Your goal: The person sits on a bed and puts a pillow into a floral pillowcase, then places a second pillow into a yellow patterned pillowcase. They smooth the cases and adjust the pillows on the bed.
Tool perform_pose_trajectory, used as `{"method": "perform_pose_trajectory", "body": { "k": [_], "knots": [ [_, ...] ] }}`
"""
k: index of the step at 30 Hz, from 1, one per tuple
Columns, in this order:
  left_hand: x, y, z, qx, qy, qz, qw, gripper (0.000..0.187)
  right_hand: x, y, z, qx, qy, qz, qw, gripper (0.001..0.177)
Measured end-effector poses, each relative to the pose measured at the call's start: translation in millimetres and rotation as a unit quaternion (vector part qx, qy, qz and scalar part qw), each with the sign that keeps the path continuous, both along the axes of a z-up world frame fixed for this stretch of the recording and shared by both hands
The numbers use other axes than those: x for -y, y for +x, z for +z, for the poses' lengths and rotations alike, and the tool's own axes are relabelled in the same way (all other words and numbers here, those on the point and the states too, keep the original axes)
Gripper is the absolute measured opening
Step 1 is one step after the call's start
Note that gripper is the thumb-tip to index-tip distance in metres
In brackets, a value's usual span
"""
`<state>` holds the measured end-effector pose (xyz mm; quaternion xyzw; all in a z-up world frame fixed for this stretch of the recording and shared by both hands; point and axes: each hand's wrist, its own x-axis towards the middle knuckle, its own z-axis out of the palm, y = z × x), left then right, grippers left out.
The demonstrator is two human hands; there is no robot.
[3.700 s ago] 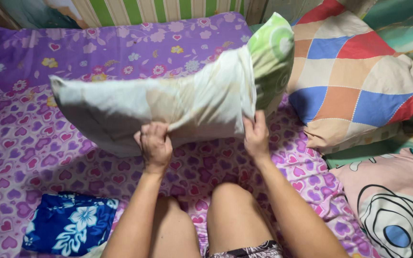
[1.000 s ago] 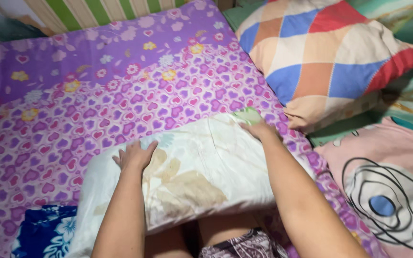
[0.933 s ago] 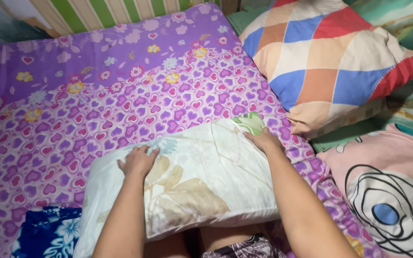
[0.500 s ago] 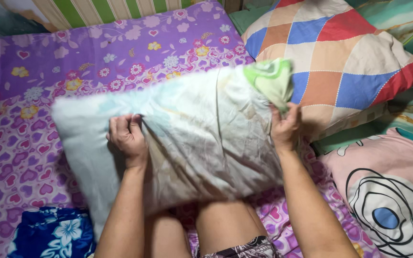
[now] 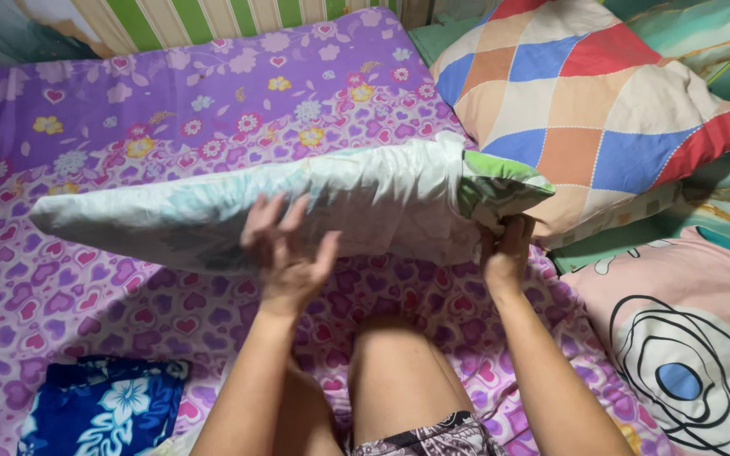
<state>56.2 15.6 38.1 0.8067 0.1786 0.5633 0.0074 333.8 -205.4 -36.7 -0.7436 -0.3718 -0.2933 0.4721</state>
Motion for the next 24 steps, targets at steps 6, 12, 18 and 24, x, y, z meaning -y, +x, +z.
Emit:
{"method": "perform_pose_trajectory", "body": {
  "k": [6, 12, 18, 24],
  "knots": [
    [10, 74, 48, -0.186, -0.051, -0.008, 0.981, 0.104, -22, -72, 84, 0.126, 0.049, -0.004, 0.991, 0.042],
    [14, 74, 33, -0.175, -0.062, 0.004, 0.983, 0.101, -66, -62, 135, -0.005, -0.042, -0.075, 0.996, 0.027],
    [14, 72, 27, -0.191, -0.076, 0.001, 0.979, 0.107, -33, -1, 113, -0.001, 0.083, -0.063, 0.995, 0.019],
    [27, 72, 26, -0.242, -0.094, 0.039, 0.965, 0.112, 18, 47, 93, -0.135, 0.109, -0.126, 0.977, 0.027]
  ]
}}
